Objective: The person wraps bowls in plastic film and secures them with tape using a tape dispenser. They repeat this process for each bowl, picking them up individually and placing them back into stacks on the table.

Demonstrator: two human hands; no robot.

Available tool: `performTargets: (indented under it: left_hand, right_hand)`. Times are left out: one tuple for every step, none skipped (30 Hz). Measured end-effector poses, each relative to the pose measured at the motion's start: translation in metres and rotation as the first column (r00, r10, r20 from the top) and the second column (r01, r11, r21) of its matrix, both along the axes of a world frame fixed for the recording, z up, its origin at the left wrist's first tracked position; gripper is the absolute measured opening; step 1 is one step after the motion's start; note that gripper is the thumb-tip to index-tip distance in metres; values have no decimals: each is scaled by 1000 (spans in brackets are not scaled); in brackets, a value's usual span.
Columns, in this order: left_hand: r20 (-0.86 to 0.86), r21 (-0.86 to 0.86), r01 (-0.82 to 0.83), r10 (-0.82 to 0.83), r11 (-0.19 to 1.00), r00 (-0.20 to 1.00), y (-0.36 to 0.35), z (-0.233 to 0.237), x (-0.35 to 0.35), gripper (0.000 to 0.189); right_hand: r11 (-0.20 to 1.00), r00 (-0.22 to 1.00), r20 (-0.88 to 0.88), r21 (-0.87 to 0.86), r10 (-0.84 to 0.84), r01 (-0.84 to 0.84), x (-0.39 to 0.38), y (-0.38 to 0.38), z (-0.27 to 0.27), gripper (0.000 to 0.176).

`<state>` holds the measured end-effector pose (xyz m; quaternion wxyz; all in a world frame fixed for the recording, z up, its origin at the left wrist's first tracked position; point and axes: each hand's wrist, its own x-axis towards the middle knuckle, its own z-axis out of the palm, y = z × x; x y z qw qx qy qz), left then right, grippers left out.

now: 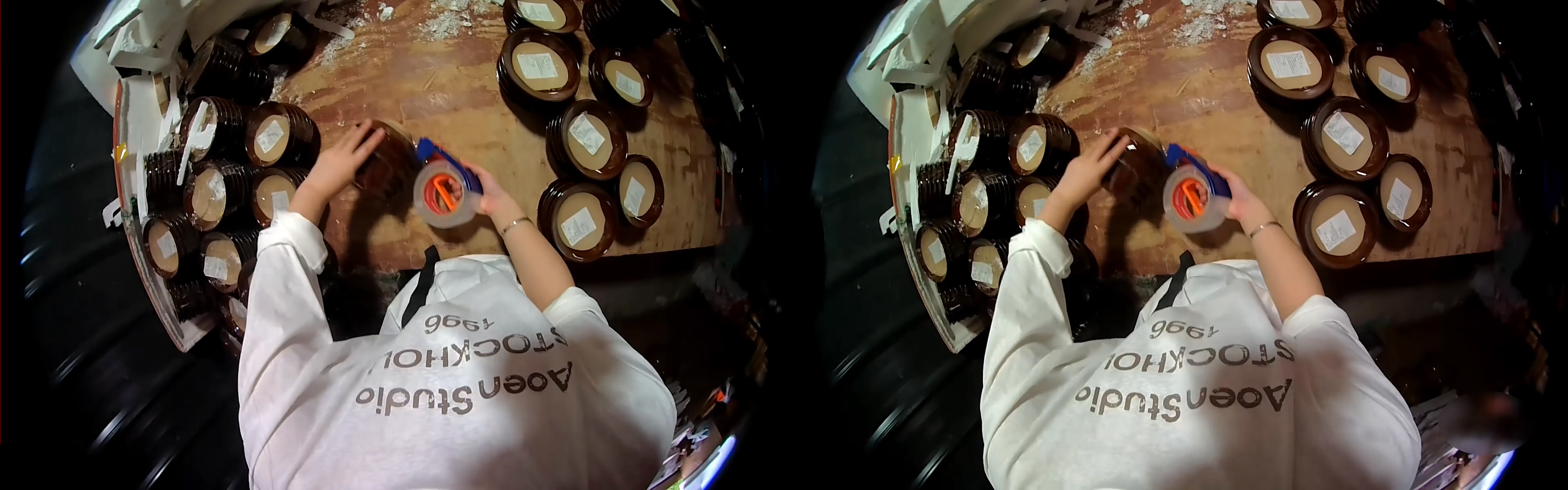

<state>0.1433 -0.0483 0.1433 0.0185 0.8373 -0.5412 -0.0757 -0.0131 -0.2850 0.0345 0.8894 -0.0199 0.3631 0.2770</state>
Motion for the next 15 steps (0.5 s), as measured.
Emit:
performTargets:
  left_hand:
    - [-87,10,-120,120,993,989,3,2,-1,71]
    - [-161,26,-231,232,973,959,2,4,4,73]
    - [-157,27,-222,223,975,962,1,4,8,73]
    - [-170,30,-291,292,956,941,2,2,7,73]
    - [-183,33,-364,364,931,914,3,0,7,73]
    - [-180,32,-366,365,930,913,1,-1,11,73]
    - [-164,16,-336,334,942,928,-1,-3,14,73]
    - [-153,6,-309,306,951,940,-1,-5,13,73]
    - [-159,11,-314,311,949,937,2,-10,14,73]
    - [-165,-62,-323,310,944,936,3,-13,17,73]
    - [-167,-140,-325,302,935,939,2,-16,23,73]
    - [-198,158,-475,499,866,844,-1,-8,27,65]
    - [-210,96,-524,532,846,820,4,-16,32,60]
    - [-226,35,-573,565,819,793,8,-25,35,56]
    - [-267,-19,-634,607,773,748,12,-30,32,52]
  right_hand:
    - [1000,1000,-6,5,0,0,4,2,4,33]
    - [1000,998,64,-5,-23,23,15,2,8,33]
    - [999,990,133,-12,-48,50,22,0,11,32]
    - [998,990,129,-9,-53,55,22,-1,14,32]
    - [998,992,117,-18,-53,55,22,-2,18,32]
    - [998,992,112,-28,-51,55,27,-4,24,31]
    - [998,993,111,-26,-47,50,30,-5,30,31]
    - [997,994,91,-43,-55,59,29,-5,37,31]
    - [996,995,73,-63,-64,69,27,-4,41,32]
    - [996,995,73,-65,-63,68,22,-4,41,32]
    - [996,989,136,-55,-65,73,13,-4,40,33]
    - [996,979,194,-46,-68,78,2,-5,42,33]
    - [997,991,114,-27,-75,79,-9,-7,45,34]
    - [996,991,110,-32,-78,81,-19,-9,49,34]
    - [997,996,42,-12,-73,74,-28,-12,54,34]
